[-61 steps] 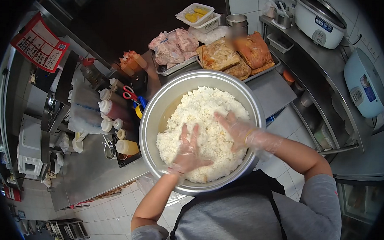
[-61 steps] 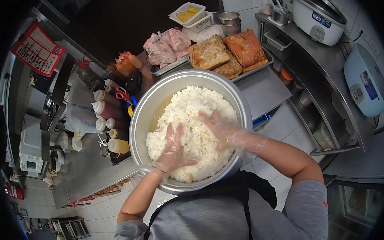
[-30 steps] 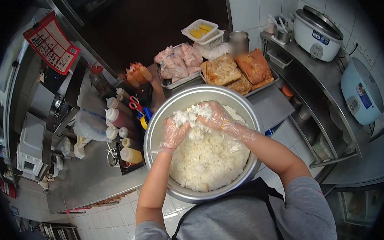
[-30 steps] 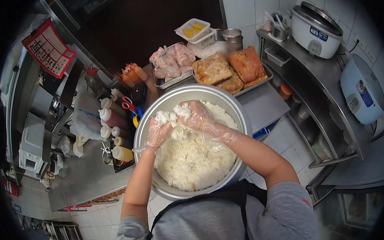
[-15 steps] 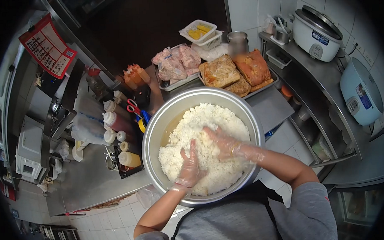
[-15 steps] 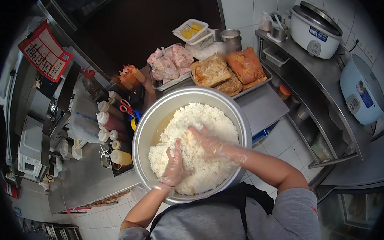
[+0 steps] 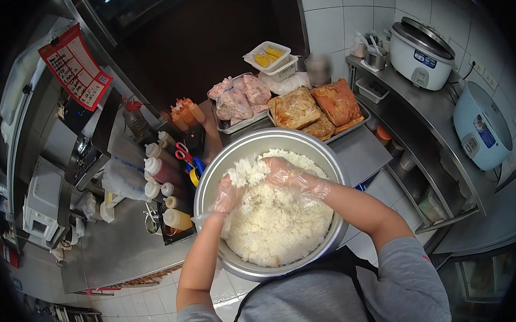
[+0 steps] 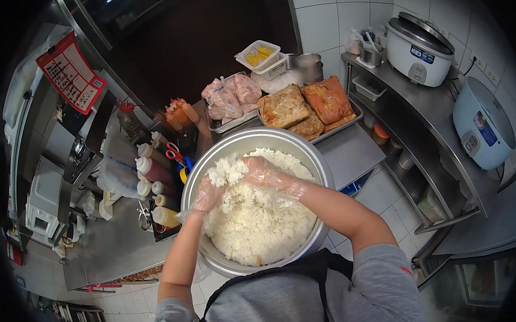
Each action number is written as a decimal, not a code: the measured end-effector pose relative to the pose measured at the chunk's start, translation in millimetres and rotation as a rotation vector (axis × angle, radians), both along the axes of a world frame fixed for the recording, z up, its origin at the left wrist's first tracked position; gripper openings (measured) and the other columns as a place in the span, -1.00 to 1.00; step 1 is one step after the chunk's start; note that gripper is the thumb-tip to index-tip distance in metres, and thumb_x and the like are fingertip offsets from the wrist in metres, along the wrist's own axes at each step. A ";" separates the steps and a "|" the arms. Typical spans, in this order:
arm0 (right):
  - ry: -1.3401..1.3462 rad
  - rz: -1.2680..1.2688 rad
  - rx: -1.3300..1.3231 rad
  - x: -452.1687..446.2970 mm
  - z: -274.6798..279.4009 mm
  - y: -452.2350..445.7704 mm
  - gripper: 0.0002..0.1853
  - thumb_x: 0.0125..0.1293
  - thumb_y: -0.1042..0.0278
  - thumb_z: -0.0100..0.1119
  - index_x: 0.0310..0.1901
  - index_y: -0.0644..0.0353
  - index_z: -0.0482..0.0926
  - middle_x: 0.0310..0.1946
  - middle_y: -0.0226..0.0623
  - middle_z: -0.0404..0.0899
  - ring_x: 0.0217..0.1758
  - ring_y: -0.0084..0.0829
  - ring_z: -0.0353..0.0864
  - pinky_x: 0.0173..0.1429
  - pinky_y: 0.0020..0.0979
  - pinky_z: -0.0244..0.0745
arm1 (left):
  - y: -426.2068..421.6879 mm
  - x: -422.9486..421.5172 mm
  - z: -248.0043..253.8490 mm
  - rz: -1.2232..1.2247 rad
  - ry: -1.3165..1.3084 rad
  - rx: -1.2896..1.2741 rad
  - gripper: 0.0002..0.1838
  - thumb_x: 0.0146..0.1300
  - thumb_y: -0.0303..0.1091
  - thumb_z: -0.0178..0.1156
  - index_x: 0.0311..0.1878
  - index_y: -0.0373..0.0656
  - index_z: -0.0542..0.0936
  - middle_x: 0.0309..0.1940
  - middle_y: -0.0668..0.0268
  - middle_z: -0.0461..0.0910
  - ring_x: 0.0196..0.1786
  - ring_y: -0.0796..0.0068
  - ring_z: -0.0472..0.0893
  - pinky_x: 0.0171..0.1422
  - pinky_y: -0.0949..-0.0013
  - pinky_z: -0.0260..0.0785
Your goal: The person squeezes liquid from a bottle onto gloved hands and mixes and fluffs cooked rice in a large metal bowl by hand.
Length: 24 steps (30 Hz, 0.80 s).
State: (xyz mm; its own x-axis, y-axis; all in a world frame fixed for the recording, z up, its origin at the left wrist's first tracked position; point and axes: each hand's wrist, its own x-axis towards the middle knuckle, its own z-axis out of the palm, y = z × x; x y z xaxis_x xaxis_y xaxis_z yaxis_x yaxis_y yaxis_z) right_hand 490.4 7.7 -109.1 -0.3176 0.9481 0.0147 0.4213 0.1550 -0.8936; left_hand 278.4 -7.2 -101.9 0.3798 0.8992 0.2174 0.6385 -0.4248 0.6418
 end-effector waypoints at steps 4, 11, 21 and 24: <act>-0.135 -0.126 0.224 -4.7 3.6 13.5 -0.62 0.00 0.25 0.27 -0.15 0.30 0.61 -0.28 -0.01 0.67 -0.15 -0.11 0.66 -0.03 -0.18 0.50 | 26.1 -11.6 -15.0 0.059 0.535 0.277 -0.59 0.34 -0.10 0.04 0.15 -0.07 0.56 -0.04 0.19 0.61 0.00 0.22 0.58 0.13 0.18 0.41; -0.441 0.200 -0.111 24.7 56.2 10.0 -0.05 -0.01 0.08 0.40 0.37 0.34 0.18 0.27 0.21 0.33 0.32 -0.04 0.38 0.33 -0.23 0.34 | 24.9 7.3 36.4 0.050 0.467 -0.300 -0.14 0.04 0.09 0.35 0.36 -0.12 0.33 0.28 0.09 0.42 0.34 0.07 0.37 0.44 0.18 0.18; -0.893 0.782 0.584 6.3 -19.7 -120.7 -0.13 0.15 -0.06 0.32 0.46 -0.43 0.07 0.57 -0.39 -0.28 0.59 -0.01 -0.30 0.52 0.24 -0.12 | 14.3 -39.0 -11.3 0.035 -0.003 -0.159 -0.25 0.10 -0.38 0.35 0.39 -0.05 0.28 0.34 0.12 0.29 0.37 0.20 0.34 0.41 0.21 0.24; -0.731 0.885 0.791 -1.4 -44.6 -78.2 -0.36 0.26 -0.04 0.17 0.37 -0.49 0.23 0.55 -0.53 -0.14 0.60 -0.17 -0.21 0.54 0.18 -0.10 | 8.2 -43.1 -33.9 0.215 -0.214 -0.042 -0.55 0.18 -0.50 0.24 0.18 -0.08 0.48 0.14 0.18 0.47 0.15 0.32 0.53 0.19 0.29 0.42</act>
State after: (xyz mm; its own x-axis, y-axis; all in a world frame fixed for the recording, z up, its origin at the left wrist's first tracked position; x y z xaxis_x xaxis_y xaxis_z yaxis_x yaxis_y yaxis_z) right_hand 489.0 -70.6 -153.7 -0.9684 0.2487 0.0186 0.2470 0.9667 -0.0669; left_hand 235.2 1.0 -135.8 0.1290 0.9640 0.2326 0.5589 -0.2644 0.7859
